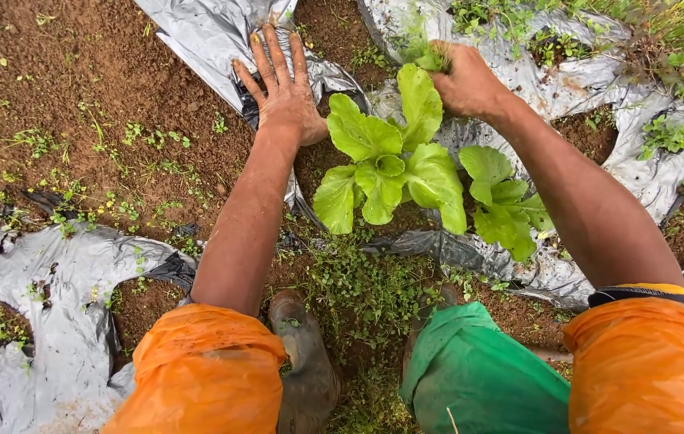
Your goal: The person removes weeds by hand from around lettuce plants growing in a field covered with plastic mulch. They pull the weeds from the soil and the holes in the plastic sheeting, gathering them in their hands and discarding them to the side.
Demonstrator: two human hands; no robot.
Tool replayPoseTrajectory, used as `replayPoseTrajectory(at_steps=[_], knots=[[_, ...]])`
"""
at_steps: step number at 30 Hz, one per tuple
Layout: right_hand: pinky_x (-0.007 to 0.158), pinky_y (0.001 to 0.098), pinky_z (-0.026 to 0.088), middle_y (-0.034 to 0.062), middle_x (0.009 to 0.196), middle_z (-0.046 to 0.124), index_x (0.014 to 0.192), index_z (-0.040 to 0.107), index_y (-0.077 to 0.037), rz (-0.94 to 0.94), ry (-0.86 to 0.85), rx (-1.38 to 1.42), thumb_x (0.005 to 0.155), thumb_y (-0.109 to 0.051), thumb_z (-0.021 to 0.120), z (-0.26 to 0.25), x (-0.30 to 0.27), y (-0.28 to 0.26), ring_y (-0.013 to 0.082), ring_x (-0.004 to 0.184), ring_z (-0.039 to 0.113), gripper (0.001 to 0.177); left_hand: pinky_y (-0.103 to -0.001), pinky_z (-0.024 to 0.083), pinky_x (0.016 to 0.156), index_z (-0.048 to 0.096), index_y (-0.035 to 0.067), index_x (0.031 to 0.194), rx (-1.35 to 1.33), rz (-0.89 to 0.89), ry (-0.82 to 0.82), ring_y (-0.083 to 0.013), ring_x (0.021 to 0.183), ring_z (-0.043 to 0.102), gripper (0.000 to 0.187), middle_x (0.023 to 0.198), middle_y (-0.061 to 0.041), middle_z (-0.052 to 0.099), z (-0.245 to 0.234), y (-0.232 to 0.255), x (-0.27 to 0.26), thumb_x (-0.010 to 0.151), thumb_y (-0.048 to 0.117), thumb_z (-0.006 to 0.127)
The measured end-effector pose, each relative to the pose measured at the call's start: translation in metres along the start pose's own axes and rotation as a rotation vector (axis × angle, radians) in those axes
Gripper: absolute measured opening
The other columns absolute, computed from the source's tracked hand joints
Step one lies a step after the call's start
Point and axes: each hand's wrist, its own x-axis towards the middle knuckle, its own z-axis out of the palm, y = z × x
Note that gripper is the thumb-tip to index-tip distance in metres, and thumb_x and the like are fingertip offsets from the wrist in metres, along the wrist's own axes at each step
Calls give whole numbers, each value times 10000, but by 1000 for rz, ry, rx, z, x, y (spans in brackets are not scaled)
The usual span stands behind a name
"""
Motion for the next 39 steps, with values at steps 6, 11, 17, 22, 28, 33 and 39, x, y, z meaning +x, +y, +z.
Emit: replayPoseTrajectory(at_steps=[6, 11, 17, 22, 28, 33, 39], knots=[[1211, 686, 102, 130, 1720, 151, 1190, 640, -180, 63, 134, 241, 967, -561, 276, 16, 14, -48, 385, 1562, 222, 572, -757, -209, 1110, -262, 97, 1618, -12, 3, 4, -485, 1435, -360, 1302, 1573, -258, -383, -4, 1, -1, 870, 794, 544], [372, 288, 459, 378, 1581, 275, 1612, 377, -126, -207, 157, -620, 968, 179, 384, 42, 66, -41, 169, 554, 534, 713, -758, -195, 1119, -306, 109, 1595, 4, -2, -33, -496, 1431, -358, 1167, 1571, -276, -386, 1, 0, 5, 931, 273, 640], [616, 464, 624, 343, 1561, 375, 1462, 459, -41, -276, 147, -720, 1036, 107, 334, 48, 80, -40, 322, 777, 696, 467, -757, -183, 1126, -282, 99, 1601, 12, -4, -28, -495, 1444, -338, 1302, 1598, -275, -351, -3, 1, 3, 875, 668, 637], [772, 356, 504, 171, 1395, 483, 1461, 522, -130, -110, 155, -46, 1003, 53, 411, 46, 74, -33, 196, 833, 592, 506, -767, -183, 1119, -281, 101, 1605, 22, -5, -27, -514, 1437, -337, 1230, 1583, -291, -360, -3, 0, 3, 865, 312, 679], [965, 493, 557, 188, 1311, 605, 1379, 454, -28, -473, 502, 409, 963, -11, 667, 40, 104, 8, 322, 1166, 606, 468, -747, -180, 1146, -268, 102, 1612, -19, 11, 5, -476, 1471, -317, 1299, 1605, -264, -347, -12, 0, -9, 843, 488, 706], [713, 371, 573, 102, 1021, 695, 1146, 633, -75, -524, 785, 305, 979, -185, 679, 19, 84, -47, 183, 838, 621, 205, -712, 50, 1195, 453, 49, 1492, -330, 121, 575, -461, 1497, 230, 1065, 1587, -303, 282, -3, -21, 6, 898, 824, 28], [944, 477, 482, 157, 1189, 684, 1201, 633, -47, -637, 714, 53, 1014, -172, 663, 21, 142, -116, 281, 1073, 632, 227, -552, 268, 1217, 358, 43, 1479, -343, -308, 817, -374, 1410, 444, 654, 1486, -228, 430, -18, -66, 81, 1081, 556, 437]])
